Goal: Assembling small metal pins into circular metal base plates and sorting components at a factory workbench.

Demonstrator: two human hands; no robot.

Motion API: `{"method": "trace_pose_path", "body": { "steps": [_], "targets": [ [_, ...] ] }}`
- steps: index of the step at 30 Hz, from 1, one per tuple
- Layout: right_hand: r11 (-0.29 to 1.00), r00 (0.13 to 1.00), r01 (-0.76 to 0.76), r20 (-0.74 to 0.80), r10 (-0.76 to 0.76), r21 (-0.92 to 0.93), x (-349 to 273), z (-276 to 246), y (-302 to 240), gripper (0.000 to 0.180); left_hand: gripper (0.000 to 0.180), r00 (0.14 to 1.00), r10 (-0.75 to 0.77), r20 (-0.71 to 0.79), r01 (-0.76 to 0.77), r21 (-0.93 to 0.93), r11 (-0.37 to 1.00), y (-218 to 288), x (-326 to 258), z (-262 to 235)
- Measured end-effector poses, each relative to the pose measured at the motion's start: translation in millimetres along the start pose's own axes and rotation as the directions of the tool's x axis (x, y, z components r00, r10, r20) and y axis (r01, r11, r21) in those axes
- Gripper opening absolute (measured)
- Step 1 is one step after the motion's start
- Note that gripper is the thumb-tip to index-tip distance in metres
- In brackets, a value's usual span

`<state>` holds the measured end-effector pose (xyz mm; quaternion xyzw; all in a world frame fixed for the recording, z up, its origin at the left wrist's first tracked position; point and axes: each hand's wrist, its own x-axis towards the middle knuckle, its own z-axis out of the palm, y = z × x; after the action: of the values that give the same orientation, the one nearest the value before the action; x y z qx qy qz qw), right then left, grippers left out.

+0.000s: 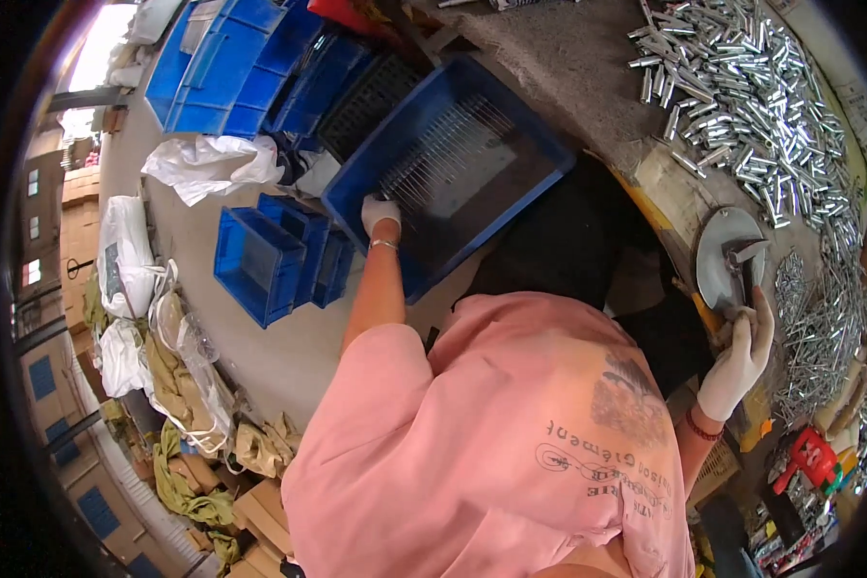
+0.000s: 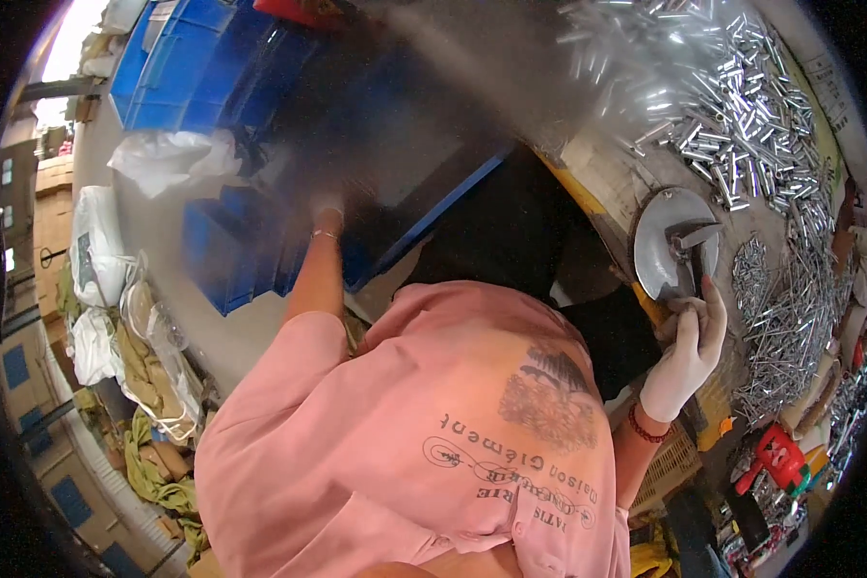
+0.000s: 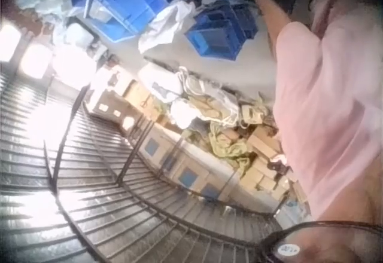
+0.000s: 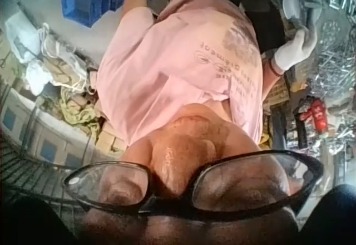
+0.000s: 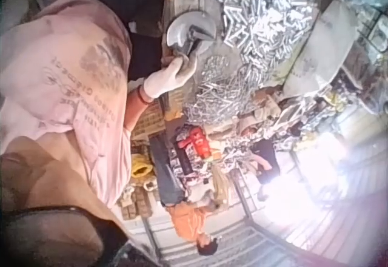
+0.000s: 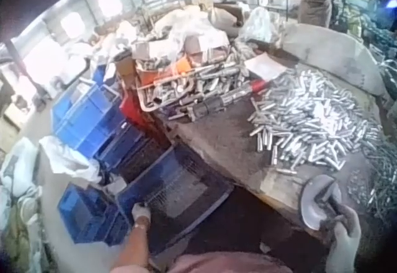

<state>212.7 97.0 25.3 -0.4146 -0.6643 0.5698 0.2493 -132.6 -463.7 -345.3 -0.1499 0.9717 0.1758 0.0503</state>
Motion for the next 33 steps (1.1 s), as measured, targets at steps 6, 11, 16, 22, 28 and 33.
{"method": "trace_pose_path", "body": {
  "steps": [6,11,16,22,28,33],
  "targets": [
    [0.999,0.997,0.006,-0.073,-0.009,-0.044,-5,-2,6,0.043,0.022,0.962,0.163,0.22,-0.257,0.52,0.815,-5,56,38],
    [0.998,0.99,0.015,-0.136,-0.023,-0.059,-8,-2,5,0.041,0.02,0.985,0.13,0.116,-0.167,0.419,0.892,29,52,48],
    [0.999,0.997,0.0,-0.071,0.003,0.048,-1,0,6,0.036,0.031,0.867,0.356,0.349,-0.497,0.651,0.573,-27,86,-18],
    [0.997,0.997,-0.005,-0.077,0.01,0.071,-13,1,0,0.031,0.031,0.982,0.184,-0.039,-0.173,0.196,0.965,163,-11,-77],
    [0.999,1.0,-0.025,-0.015,0.026,0.039,-10,-10,5,0.024,0.011,0.603,0.729,-0.323,-0.76,-0.509,0.404,396,-133,-184],
    [0.919,0.93,0.367,0.059,-0.362,-0.145,-6,-8,4,0.018,0.019,0.046,0.992,-0.118,-0.891,-0.453,-0.012,500,-224,-199]
  ]
}}
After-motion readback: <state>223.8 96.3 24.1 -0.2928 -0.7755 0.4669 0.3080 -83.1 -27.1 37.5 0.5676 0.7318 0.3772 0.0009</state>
